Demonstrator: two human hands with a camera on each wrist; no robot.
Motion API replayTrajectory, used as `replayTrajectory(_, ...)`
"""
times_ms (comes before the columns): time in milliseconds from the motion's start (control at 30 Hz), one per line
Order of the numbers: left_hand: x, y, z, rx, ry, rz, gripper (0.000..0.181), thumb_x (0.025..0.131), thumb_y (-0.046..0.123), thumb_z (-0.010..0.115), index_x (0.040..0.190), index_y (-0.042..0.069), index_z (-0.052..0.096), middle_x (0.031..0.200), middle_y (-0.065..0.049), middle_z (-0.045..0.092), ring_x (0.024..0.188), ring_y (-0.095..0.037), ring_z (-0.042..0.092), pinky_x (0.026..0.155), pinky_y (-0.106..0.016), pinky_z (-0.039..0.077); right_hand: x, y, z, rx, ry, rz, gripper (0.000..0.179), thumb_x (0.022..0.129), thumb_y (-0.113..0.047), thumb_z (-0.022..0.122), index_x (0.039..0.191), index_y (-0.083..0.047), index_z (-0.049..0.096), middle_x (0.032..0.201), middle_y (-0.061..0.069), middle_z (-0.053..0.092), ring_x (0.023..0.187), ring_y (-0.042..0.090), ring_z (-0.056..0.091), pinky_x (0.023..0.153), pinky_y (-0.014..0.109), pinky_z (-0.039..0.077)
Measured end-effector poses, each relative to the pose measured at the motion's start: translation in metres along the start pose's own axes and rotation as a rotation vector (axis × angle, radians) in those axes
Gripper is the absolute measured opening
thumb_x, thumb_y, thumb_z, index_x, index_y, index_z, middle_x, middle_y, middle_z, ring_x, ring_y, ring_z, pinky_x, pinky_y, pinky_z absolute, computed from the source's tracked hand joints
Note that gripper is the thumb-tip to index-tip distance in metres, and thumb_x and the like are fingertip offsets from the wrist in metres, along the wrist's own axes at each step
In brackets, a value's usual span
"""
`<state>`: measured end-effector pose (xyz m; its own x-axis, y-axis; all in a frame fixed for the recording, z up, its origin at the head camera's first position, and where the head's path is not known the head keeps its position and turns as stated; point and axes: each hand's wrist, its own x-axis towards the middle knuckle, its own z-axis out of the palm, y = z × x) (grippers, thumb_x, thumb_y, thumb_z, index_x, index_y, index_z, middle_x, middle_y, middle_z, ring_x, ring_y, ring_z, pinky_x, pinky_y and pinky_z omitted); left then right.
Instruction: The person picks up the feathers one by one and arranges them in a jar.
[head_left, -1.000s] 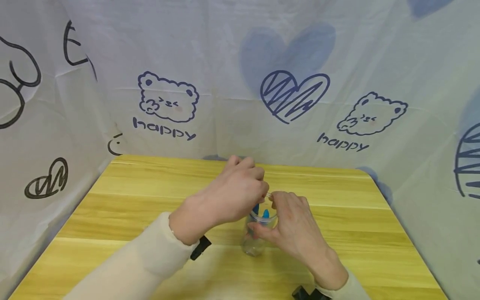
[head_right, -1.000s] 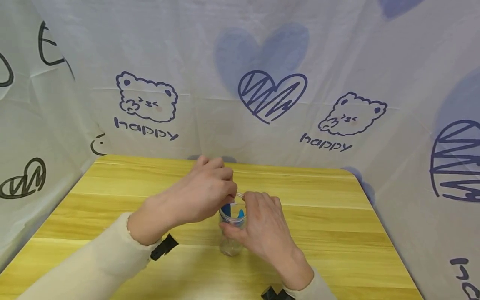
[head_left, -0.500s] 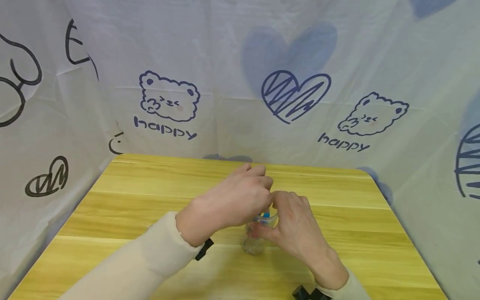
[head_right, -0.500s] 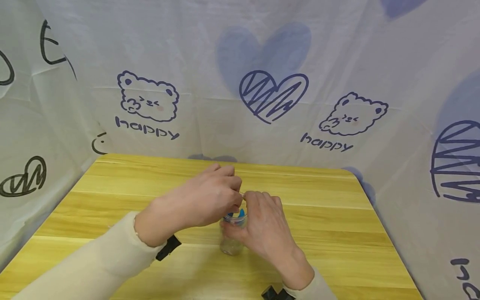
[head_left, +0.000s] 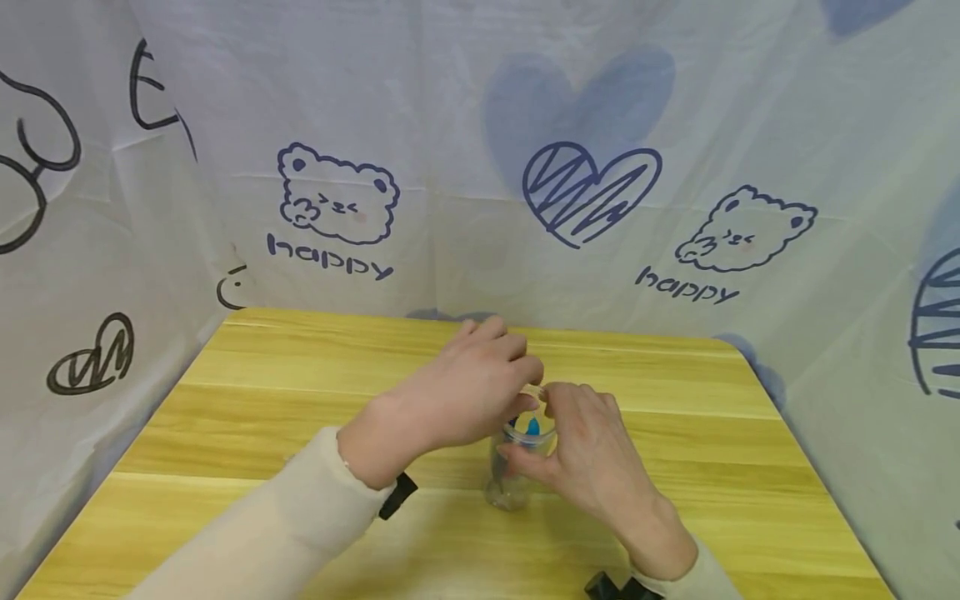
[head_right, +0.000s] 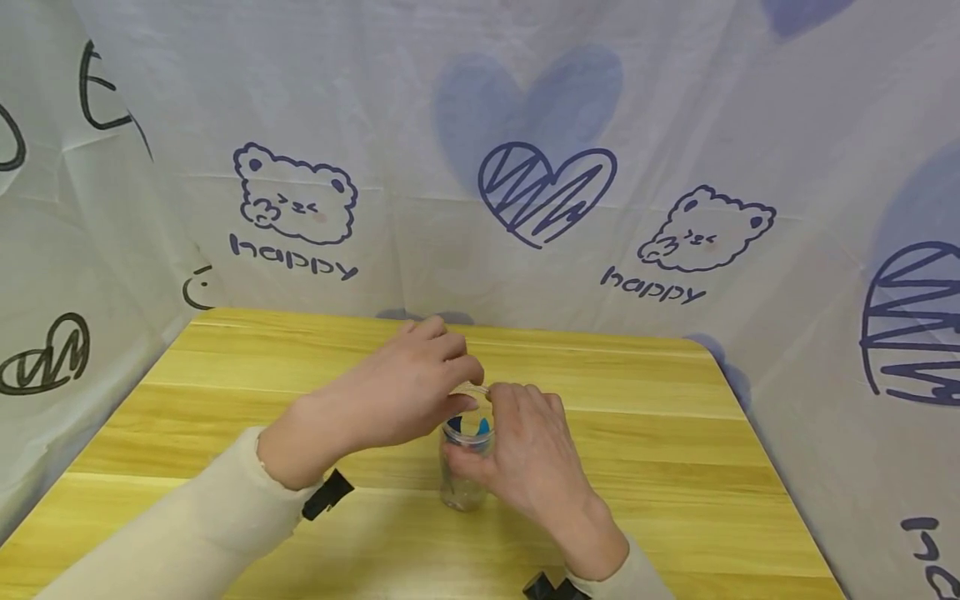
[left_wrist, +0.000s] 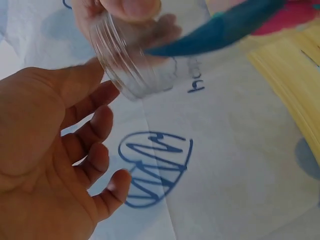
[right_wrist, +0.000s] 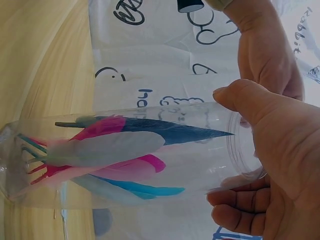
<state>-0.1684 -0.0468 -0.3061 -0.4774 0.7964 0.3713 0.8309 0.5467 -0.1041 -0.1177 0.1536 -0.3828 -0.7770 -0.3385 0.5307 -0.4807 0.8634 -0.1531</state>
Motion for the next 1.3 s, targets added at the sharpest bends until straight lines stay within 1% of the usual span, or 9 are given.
replayTrajectory(133,-0.005,-0.012,0.003,-0.032,0.072,-0.05,0.015,0.101,0.03,0.073,0.111,0.018,0.074,0.102,0.003,0.066,0.095,-0.021,0.052,0.079,-0.035,0.04,-0.001,0.0,0.0,0.006,-0.007,0.005,0.066,0.077,-0.061,0.088,0.107,-0.009,0.061,0.092,0.004,0.065,0.078,0.017,0.056,0.074,0.037,0.044)
replayTrajectory(233,-0.009,-0.024,0.006,-0.06,0.078,-0.116,0.013,0.104,0.025,0.069,0.112,0.017,0.074,0.101,0.001,0.067,0.095,-0.022,0.053,0.078,-0.036,0.04,-0.001,0.001,0.0,0.005,0.003,-0.001,0.067,0.077,-0.061,0.088,0.107,-0.007,0.061,0.09,0.003,0.064,0.077,0.017,0.056,0.074,0.038,0.045)
replayTrajectory(333,-0.014,-0.038,0.014,-0.077,0.058,-0.198,0.014,0.105,0.023,0.066,0.115,0.016,0.073,0.105,-0.001,0.067,0.099,-0.024,0.054,0.082,-0.039,0.043,-0.001,0.0,0.001,0.005,0.006,0.001,0.068,0.076,-0.061,0.088,0.108,-0.006,0.061,0.086,0.0,0.061,0.074,0.015,0.053,0.074,0.038,0.045)
replayTrajectory(500,-0.025,-0.059,0.038,-0.067,0.044,-0.288,0.022,0.106,0.023,0.065,0.123,0.012,0.071,0.116,-0.006,0.068,0.111,-0.029,0.057,0.092,-0.047,0.048,0.0,0.0,0.001,-0.002,0.001,0.01,0.069,0.076,-0.062,0.087,0.108,-0.005,0.063,0.086,0.0,0.061,0.073,0.015,0.052,0.074,0.038,0.045)
replayTrajectory(667,-0.035,-0.069,0.072,-0.041,0.007,-0.309,0.034,0.104,0.024,0.068,0.133,0.007,0.066,0.13,-0.012,0.066,0.123,-0.035,0.059,0.102,-0.055,0.05,0.0,0.0,0.001,0.0,0.012,0.006,0.069,0.076,-0.061,0.087,0.107,-0.005,0.062,0.087,0.001,0.063,0.075,0.016,0.055,0.074,0.037,0.045)
replayTrajectory(833,-0.042,-0.065,0.107,-0.104,-0.158,-0.307,0.043,0.105,0.024,0.066,0.143,0.005,0.059,0.144,-0.017,0.06,0.136,-0.039,0.055,0.108,-0.058,0.049,-0.001,0.0,0.002,-0.001,0.013,0.002,0.07,0.076,-0.062,0.087,0.108,-0.005,0.062,0.088,0.004,0.065,0.076,0.017,0.056,0.074,0.037,0.045)
replayTrajectory(1000,-0.045,-0.053,0.134,-0.178,-0.34,-0.292,0.05,0.108,0.027,0.06,0.151,0.002,0.052,0.156,-0.018,0.052,0.147,-0.038,0.047,0.118,-0.054,0.042,-0.002,0.001,0.002,0.0,0.011,0.001,0.069,0.077,-0.062,0.086,0.108,-0.005,0.062,0.088,0.004,0.064,0.076,0.016,0.054,0.074,0.037,0.044)
replayTrajectory(1167,-0.047,-0.041,0.15,-0.195,-0.482,-0.3,0.055,0.111,0.035,0.053,0.156,0.005,0.047,0.164,-0.015,0.044,0.154,-0.034,0.039,0.124,-0.05,0.034,-0.002,0.0,0.002,-0.002,0.016,0.002,0.069,0.078,-0.064,0.084,0.108,-0.006,0.062,0.089,0.004,0.065,0.077,0.016,0.055,0.075,0.037,0.044)
replayTrajectory(1300,-0.049,-0.036,0.154,-0.211,-0.593,-0.34,0.061,0.112,0.042,0.048,0.163,0.009,0.038,0.17,-0.01,0.035,0.159,-0.031,0.031,0.126,-0.051,0.03,-0.003,0.0,0.001,0.0,0.011,0.009,0.069,0.079,-0.063,0.084,0.109,-0.006,0.062,0.091,0.005,0.066,0.078,0.017,0.056,0.076,0.038,0.045)
